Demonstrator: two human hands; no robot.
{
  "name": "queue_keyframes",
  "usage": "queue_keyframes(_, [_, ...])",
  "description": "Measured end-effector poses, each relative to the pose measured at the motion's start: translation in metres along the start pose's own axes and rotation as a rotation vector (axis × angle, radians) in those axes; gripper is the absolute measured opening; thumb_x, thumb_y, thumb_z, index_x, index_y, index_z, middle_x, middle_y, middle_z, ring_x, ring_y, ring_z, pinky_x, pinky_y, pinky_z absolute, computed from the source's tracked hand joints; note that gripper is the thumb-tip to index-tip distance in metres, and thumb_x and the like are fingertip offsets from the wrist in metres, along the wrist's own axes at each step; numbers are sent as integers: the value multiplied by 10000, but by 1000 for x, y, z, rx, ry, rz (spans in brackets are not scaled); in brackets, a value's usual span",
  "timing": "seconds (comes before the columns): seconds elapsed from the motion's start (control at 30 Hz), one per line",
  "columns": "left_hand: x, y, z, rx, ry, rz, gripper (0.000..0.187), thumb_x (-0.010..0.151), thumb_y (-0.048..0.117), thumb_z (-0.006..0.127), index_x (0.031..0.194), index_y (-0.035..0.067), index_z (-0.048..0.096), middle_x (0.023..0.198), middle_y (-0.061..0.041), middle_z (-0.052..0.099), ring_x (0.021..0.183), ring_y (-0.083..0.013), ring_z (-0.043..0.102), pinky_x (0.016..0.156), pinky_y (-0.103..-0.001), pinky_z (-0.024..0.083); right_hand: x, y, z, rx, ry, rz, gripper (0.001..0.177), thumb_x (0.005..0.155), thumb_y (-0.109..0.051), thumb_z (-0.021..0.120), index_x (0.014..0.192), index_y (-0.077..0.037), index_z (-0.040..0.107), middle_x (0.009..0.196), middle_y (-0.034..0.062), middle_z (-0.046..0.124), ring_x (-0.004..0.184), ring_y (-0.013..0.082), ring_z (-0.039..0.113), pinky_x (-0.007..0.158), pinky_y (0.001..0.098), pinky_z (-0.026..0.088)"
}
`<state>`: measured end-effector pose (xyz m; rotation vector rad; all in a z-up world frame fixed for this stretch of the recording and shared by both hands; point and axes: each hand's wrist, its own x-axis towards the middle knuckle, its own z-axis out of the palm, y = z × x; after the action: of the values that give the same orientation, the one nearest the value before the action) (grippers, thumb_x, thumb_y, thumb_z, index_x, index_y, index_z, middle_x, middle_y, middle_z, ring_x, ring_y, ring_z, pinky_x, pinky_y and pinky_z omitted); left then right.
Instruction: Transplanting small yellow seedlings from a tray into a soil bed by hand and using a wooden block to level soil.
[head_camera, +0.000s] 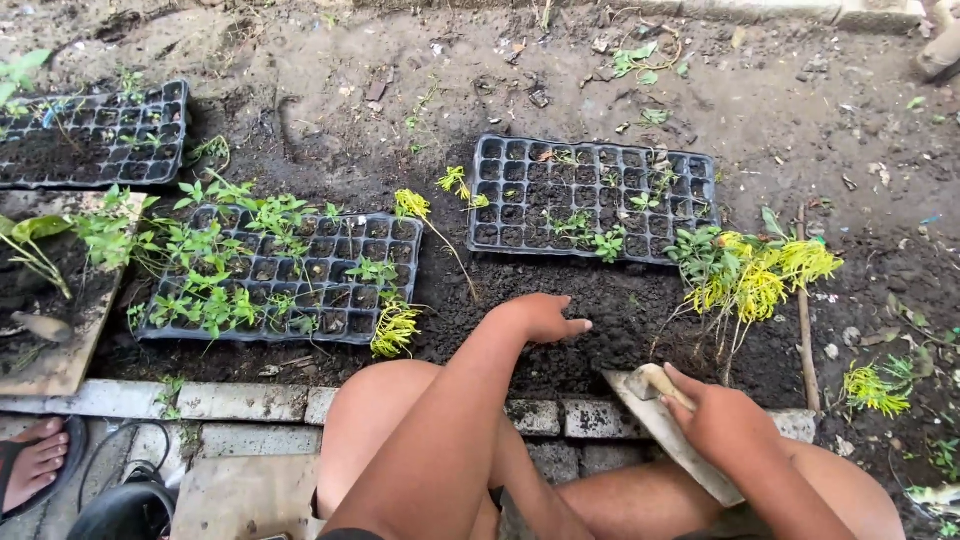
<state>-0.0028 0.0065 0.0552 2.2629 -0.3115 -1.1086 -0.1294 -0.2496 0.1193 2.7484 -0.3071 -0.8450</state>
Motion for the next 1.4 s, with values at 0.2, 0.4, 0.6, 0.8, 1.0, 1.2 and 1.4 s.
queue_keyframes(0.2, [-10,22,9,-39,-12,135,1498,622,553,884,1754,284,-59,1796,-244,61,1602,-436,275,1281,-607,295,-29,1,-28,99,-27,7,547,904,-608,591,1441,-641,493,1103,-63,816,795,156,800,708,299,608])
queue_keyframes(0.4, [-11,21,18,-118,-166,235,673,784,375,838,1414,164,731,1253,-118,789,927,-286,766,727,-398,711,-52,9,-59,499,-95,28,548,849,-401,764,1385,-480,682,1023,46,879,679,168,710,698,298,593])
queue_keyframes(0.6, [-15,25,12,-164,-65,165,146,913,109,720,1028,78,804,964,-100,777,726,-249,726,635,-374,684,-61,15,-63,516,-138,68,551,881,-368,760,1415,-467,669,904,92,881,573,165,552,625,293,537])
queue_keyframes(0.8, [27,-11,18,94,158,79,640,986,573,631,1507,202,648,1447,-69,706,1270,-308,703,1083,-490,554,-49,28,-49,168,-132,72,570,874,-606,667,1408,-410,629,1084,-3,861,759,168,837,735,281,645])
queue_keyframes(1.0, [-12,11,-18,-145,244,82,691,1042,547,510,1583,119,539,1594,-120,581,1424,-313,594,1212,-501,458,-48,-8,-58,121,-42,-78,426,859,-569,662,1262,-435,699,1104,-90,815,934,200,799,828,349,615])
queue_keyframes(1.2, [-26,0,-38,-423,385,88,640,1139,467,413,1607,36,489,1615,-302,474,1559,-480,397,1211,-657,425,22,-35,-55,18,-88,-284,560,888,-478,684,1339,-155,609,1173,143,779,1099,323,770,892,489,622])
queue_keyframes(1.4, [-29,0,-44,-576,493,85,682,1135,520,394,1618,43,460,1620,-299,429,1552,-482,397,1204,-660,429,94,-60,-56,-82,49,-275,515,929,-368,650,1436,-328,567,1173,119,778,1165,335,729,975,531,585])
